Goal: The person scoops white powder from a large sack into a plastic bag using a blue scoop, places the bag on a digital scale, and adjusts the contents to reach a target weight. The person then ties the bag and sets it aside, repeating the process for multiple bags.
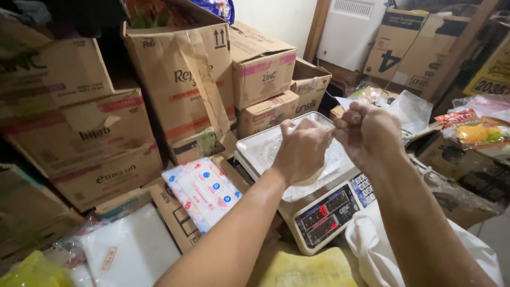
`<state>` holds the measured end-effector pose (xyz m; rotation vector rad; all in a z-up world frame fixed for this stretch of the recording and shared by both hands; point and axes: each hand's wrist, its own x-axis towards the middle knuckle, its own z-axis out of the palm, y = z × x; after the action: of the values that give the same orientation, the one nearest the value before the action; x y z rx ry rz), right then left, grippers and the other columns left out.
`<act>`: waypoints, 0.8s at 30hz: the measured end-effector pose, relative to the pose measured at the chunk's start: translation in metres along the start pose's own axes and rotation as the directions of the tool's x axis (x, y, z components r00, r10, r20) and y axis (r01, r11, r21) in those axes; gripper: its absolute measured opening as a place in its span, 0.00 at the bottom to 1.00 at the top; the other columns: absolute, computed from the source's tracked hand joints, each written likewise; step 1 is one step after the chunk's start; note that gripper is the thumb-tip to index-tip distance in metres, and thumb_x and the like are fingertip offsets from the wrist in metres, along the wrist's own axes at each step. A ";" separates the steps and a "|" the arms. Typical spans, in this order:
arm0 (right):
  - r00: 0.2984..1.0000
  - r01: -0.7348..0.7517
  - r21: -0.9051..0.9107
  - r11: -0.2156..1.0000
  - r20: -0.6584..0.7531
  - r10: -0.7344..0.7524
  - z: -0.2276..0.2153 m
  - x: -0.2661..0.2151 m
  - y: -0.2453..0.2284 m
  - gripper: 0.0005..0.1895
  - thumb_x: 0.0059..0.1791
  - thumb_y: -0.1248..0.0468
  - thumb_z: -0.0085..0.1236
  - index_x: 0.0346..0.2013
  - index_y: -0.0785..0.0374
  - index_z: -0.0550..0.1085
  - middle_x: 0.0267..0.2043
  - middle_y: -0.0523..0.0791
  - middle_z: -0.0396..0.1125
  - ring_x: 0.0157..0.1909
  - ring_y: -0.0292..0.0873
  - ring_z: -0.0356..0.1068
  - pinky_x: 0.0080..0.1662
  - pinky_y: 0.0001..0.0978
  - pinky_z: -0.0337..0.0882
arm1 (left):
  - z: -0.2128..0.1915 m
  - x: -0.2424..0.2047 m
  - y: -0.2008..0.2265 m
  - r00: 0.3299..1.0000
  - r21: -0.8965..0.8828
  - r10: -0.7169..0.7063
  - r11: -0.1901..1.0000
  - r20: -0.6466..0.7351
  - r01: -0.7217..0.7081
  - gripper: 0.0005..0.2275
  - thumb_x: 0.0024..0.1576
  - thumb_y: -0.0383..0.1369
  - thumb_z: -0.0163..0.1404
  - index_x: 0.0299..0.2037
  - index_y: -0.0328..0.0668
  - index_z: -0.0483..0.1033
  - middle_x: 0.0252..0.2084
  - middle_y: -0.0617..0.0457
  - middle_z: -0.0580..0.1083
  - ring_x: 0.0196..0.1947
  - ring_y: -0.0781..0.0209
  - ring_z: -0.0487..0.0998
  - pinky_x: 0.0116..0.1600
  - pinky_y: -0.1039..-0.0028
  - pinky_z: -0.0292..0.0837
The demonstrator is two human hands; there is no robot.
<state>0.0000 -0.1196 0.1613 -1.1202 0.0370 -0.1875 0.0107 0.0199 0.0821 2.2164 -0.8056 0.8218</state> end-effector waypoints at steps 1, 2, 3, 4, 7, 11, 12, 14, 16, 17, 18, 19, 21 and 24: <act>0.996 0.067 -0.142 0.988 -0.053 -0.075 -0.004 -0.005 0.001 0.06 0.57 0.65 0.45 0.44 0.64 0.69 0.32 0.43 0.62 0.37 0.45 0.61 0.43 0.41 0.63 | 0.001 0.005 0.001 0.994 -0.068 -0.059 0.996 0.091 0.066 0.11 0.64 0.36 0.44 0.37 0.46 0.80 0.36 0.47 0.78 0.53 0.49 0.75 0.59 0.39 0.51; 0.895 0.431 -0.465 0.773 0.110 -0.433 -0.010 -0.014 0.002 0.11 0.52 0.69 0.45 0.48 0.66 0.69 0.39 0.48 0.62 0.44 0.51 0.61 0.48 0.46 0.62 | 0.000 0.011 -0.001 0.976 -0.126 -0.144 0.978 0.165 0.165 0.12 0.64 0.37 0.42 0.37 0.45 0.79 0.37 0.48 0.78 0.51 0.50 0.75 0.58 0.42 0.50; 0.673 0.680 -0.649 0.342 0.367 -0.642 -0.019 -0.026 0.005 0.18 0.47 0.73 0.45 0.53 0.68 0.68 0.45 0.53 0.63 0.51 0.56 0.61 0.54 0.51 0.61 | 0.000 0.017 -0.006 0.944 -0.181 -0.215 0.948 0.251 0.264 0.13 0.64 0.37 0.41 0.38 0.45 0.79 0.37 0.48 0.77 0.48 0.51 0.75 0.57 0.44 0.50; 0.400 0.749 -0.637 -0.183 0.655 -0.641 -0.025 -0.036 0.006 0.27 0.42 0.76 0.44 0.57 0.70 0.67 0.52 0.59 0.63 0.57 0.62 0.61 0.59 0.55 0.60 | 0.000 0.025 -0.012 0.899 -0.223 -0.276 0.905 0.340 0.362 0.14 0.64 0.38 0.40 0.38 0.44 0.78 0.38 0.49 0.77 0.46 0.52 0.75 0.57 0.46 0.49; 0.211 0.613 -0.390 -0.687 0.919 -0.333 -0.024 -0.047 0.011 0.41 0.31 0.66 0.52 0.61 0.66 0.64 0.57 0.53 0.62 0.65 0.62 0.57 0.58 0.68 0.45 | -0.001 0.043 -0.031 0.854 -0.434 -0.129 0.817 0.505 0.380 0.11 0.62 0.34 0.41 0.34 0.38 0.75 0.32 0.50 0.76 0.36 0.58 0.77 0.45 0.67 0.73; 0.556 0.701 -0.564 -0.436 0.815 -0.161 -0.027 -0.046 0.001 0.31 0.39 0.75 0.47 0.59 0.68 0.64 0.48 0.52 0.65 0.58 0.55 0.64 0.61 0.69 0.47 | 0.001 0.056 -0.043 0.709 -0.439 0.025 0.800 0.705 0.409 0.11 0.61 0.31 0.39 0.34 0.35 0.74 0.33 0.52 0.74 0.35 0.63 0.74 0.42 0.73 0.71; 0.628 0.691 -0.613 -0.384 0.771 -0.101 -0.030 -0.042 -0.003 0.25 0.43 0.74 0.47 0.56 0.67 0.65 0.47 0.52 0.66 0.56 0.54 0.65 0.59 0.59 0.55 | -0.002 0.057 -0.045 0.694 -0.457 0.060 0.792 0.718 0.405 0.12 0.63 0.32 0.39 0.34 0.35 0.73 0.33 0.52 0.72 0.35 0.63 0.72 0.43 0.72 0.70; 0.717 0.660 -0.664 -0.350 0.696 0.032 -0.037 -0.035 -0.007 0.16 0.49 0.71 0.47 0.52 0.64 0.66 0.43 0.51 0.68 0.53 0.54 0.68 0.56 0.49 0.65 | -0.013 0.054 -0.045 0.662 -0.444 0.102 0.815 0.743 0.372 0.13 0.65 0.34 0.39 0.36 0.35 0.73 0.34 0.53 0.71 0.37 0.62 0.71 0.45 0.71 0.69; 0.763 0.631 -0.672 -0.388 0.628 0.155 -0.048 -0.027 -0.009 0.11 0.54 0.67 0.46 0.51 0.62 0.66 0.38 0.50 0.71 0.49 0.53 0.72 0.55 0.46 0.68 | -0.028 0.054 -0.040 0.624 -0.380 0.123 0.876 0.772 0.298 0.13 0.66 0.34 0.38 0.38 0.36 0.75 0.36 0.52 0.73 0.39 0.62 0.72 0.48 0.72 0.70; 0.743 0.661 -0.684 -0.310 0.656 0.137 -0.055 -0.024 -0.008 0.11 0.53 0.66 0.47 0.50 0.62 0.67 0.39 0.50 0.72 0.48 0.53 0.73 0.53 0.46 0.69 | -0.037 0.053 -0.036 0.650 -0.272 0.106 0.949 0.753 0.161 0.11 0.64 0.34 0.40 0.43 0.42 0.77 0.39 0.52 0.75 0.43 0.60 0.72 0.49 0.64 0.60; 0.722 0.687 -0.689 -0.230 0.682 0.116 -0.063 -0.021 -0.007 0.11 0.53 0.66 0.47 0.50 0.62 0.69 0.40 0.51 0.72 0.47 0.53 0.73 0.51 0.46 0.70 | -0.046 0.053 -0.033 0.676 -0.150 0.095 0.988 0.731 0.022 0.11 0.63 0.33 0.41 0.48 0.48 0.78 0.42 0.52 0.77 0.46 0.58 0.72 0.49 0.57 0.51; 0.702 0.711 -0.688 -0.146 0.706 0.092 -0.072 -0.017 -0.005 0.11 0.53 0.66 0.47 0.49 0.62 0.71 0.40 0.51 0.73 0.46 0.54 0.74 0.48 0.46 0.71 | -0.054 0.053 -0.028 0.700 -0.017 0.091 0.994 0.708 -0.111 0.14 0.61 0.32 0.43 0.53 0.54 0.80 0.44 0.52 0.79 0.49 0.56 0.72 0.50 0.49 0.41; 0.709 0.608 -0.635 0.477 0.704 0.034 -0.089 -0.005 -0.008 0.15 0.55 0.66 0.45 0.56 0.66 0.70 0.46 0.50 0.72 0.48 0.49 0.72 0.52 0.42 0.70 | -0.067 0.067 -0.020 0.686 0.083 0.136 0.958 0.715 -0.276 0.12 0.59 0.29 0.44 0.45 0.48 0.82 0.43 0.48 0.80 0.52 0.55 0.76 0.58 0.62 0.59; 0.763 0.033 -0.125 0.992 0.644 0.056 -0.111 0.003 -0.005 0.18 0.57 0.66 0.46 0.62 0.65 0.71 0.47 0.48 0.72 0.43 0.42 0.72 0.47 0.36 0.72 | -0.068 0.104 -0.005 0.730 -0.435 0.402 0.886 0.553 -0.159 0.08 0.61 0.27 0.51 0.45 0.40 0.84 0.47 0.44 0.80 0.51 0.54 0.77 0.61 0.65 0.70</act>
<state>-0.0117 -0.2213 0.1173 -1.2652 -0.5755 0.2294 0.0562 0.0389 0.1967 2.0449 -1.5217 -0.0092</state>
